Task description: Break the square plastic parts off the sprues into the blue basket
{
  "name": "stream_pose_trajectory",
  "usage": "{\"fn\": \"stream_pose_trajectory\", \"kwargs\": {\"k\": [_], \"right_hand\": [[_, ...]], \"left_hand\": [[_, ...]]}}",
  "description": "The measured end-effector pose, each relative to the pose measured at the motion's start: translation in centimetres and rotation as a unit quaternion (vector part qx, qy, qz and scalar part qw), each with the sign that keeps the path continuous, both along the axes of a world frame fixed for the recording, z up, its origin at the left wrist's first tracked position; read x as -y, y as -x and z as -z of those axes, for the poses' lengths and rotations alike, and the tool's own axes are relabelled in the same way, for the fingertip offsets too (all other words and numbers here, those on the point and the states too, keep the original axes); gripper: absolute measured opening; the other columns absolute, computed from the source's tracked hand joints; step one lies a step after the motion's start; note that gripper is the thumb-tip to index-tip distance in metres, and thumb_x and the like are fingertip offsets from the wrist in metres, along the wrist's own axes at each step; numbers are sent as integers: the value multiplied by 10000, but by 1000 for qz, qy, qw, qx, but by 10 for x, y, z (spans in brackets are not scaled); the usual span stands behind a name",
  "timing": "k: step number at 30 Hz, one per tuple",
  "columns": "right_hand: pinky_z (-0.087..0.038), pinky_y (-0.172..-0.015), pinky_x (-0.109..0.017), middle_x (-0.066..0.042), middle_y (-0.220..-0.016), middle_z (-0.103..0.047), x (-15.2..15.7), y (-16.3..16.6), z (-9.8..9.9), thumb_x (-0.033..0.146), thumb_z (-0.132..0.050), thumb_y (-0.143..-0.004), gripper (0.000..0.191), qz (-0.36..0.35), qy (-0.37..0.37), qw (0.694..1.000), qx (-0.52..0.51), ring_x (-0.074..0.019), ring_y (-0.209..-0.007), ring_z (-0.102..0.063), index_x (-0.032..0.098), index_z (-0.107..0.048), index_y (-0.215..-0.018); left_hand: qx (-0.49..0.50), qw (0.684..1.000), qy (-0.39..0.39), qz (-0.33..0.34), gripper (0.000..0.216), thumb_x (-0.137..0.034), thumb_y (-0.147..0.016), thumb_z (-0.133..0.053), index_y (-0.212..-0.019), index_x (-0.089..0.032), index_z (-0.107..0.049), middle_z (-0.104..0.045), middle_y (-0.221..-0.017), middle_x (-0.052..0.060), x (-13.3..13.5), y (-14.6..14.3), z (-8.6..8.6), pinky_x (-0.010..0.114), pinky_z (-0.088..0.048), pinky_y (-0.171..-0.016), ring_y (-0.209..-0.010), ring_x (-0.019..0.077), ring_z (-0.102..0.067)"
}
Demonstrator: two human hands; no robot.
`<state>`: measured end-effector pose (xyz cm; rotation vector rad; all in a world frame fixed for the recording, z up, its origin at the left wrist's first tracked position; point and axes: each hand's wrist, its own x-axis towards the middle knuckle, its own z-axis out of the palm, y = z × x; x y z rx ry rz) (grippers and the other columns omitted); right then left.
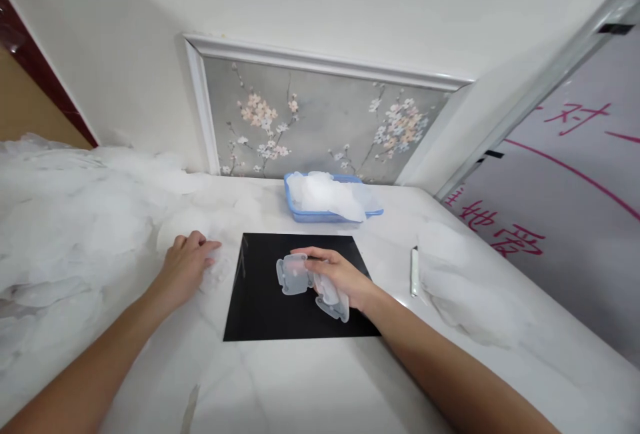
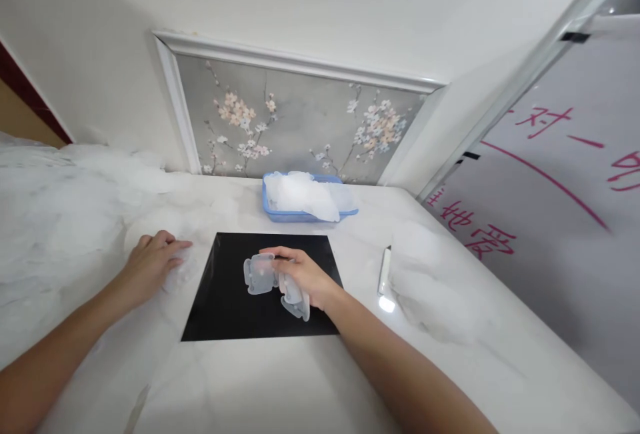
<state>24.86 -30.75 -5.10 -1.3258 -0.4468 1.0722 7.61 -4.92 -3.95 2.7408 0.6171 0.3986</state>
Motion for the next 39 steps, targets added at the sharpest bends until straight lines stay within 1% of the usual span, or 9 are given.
{"fn": "stream_pose_trajectory", "kwargs": {"k": [7,9,12,15,19,23,26,31,39], "right_hand": [[-450,-425,-198,-73,-1035,-701,1,-9,9,168,-659,-727,396,-36,-29,997,-62,-76,-502,-550,200,-674,-1122],[-465,-428,-185,-83,-1067,-700,1,-10,9,112,-635,-691,458,-44,-34,996,-72,-89,-542,-590,193,-659,-1142],[-489,-442,-176,-99,-1080,-702,0,-10,9,67,-595,-644,511,-45,-42,995,-81,-120,-628,-646,173,-649,-1141],[-519,-464,-193,-107,-1069,-706,0,-9,8,63,-582,-637,493,-40,-43,995,-77,-130,-629,-662,159,-657,-1114],[-507,-452,-201,-101,-1075,-707,-1,-9,7,114,-620,-685,426,-43,-31,997,-53,-107,-525,-644,175,-659,-1105],[-460,-420,-217,-78,-1034,-700,-1,-5,7,231,-663,-744,358,-38,-19,999,-12,-99,-458,-610,199,-641,-1100],[-437,-445,-224,-16,-840,-667,-3,1,7,257,-632,-765,264,9,-22,997,72,-80,-442,-536,194,-643,-1021],[-358,-484,-228,46,-576,-455,-4,12,3,309,-533,-838,159,88,16,945,316,-108,-509,-441,193,-641,-852],[-437,-608,-241,11,-870,-657,1,34,7,255,-660,-825,343,-90,1,827,555,-124,-640,-568,256,-553,-1151]], "left_hand": [[-31,991,-129,-27,113,-234,-801,-521,-863,-220,-615,-563,-1109,120,8,2,-13,467,-389,-826,-1041,338,-465],[5,995,-92,-25,31,-227,-768,-542,-799,-222,-545,-588,-1152,100,10,2,-20,455,-394,-863,-1085,326,-487],[80,991,92,-54,121,-323,-795,-557,-794,-240,-469,-672,-1089,65,20,3,-31,398,-440,-827,-1027,291,-588],[127,930,338,-68,300,-490,-797,-611,-955,-249,-529,-728,-1011,51,38,3,-36,371,-468,-824,-976,276,-653],[70,794,603,-13,452,-554,-771,-664,-1017,-175,-649,-729,-1062,120,67,1,-26,355,-489,-860,-1048,293,-646],[56,664,745,-37,433,-476,-834,-640,-1112,-144,-639,-688,-1172,152,82,-2,-14,400,-496,-917,-1092,308,-639],[53,601,796,-50,459,-480,-893,-551,-1179,-124,-600,-666,-1205,177,83,-4,-16,438,-482,-958,-1108,316,-634],[52,555,830,-38,580,-564,-923,-430,-1270,-111,-535,-635,-1244,200,82,-2,-22,500,-473,-963,-1105,324,-627],[52,539,840,14,620,-603,-921,-385,-1298,-128,-514,-649,-1191,181,84,2,-21,532,-442,-968,-1127,343,-601]]}}
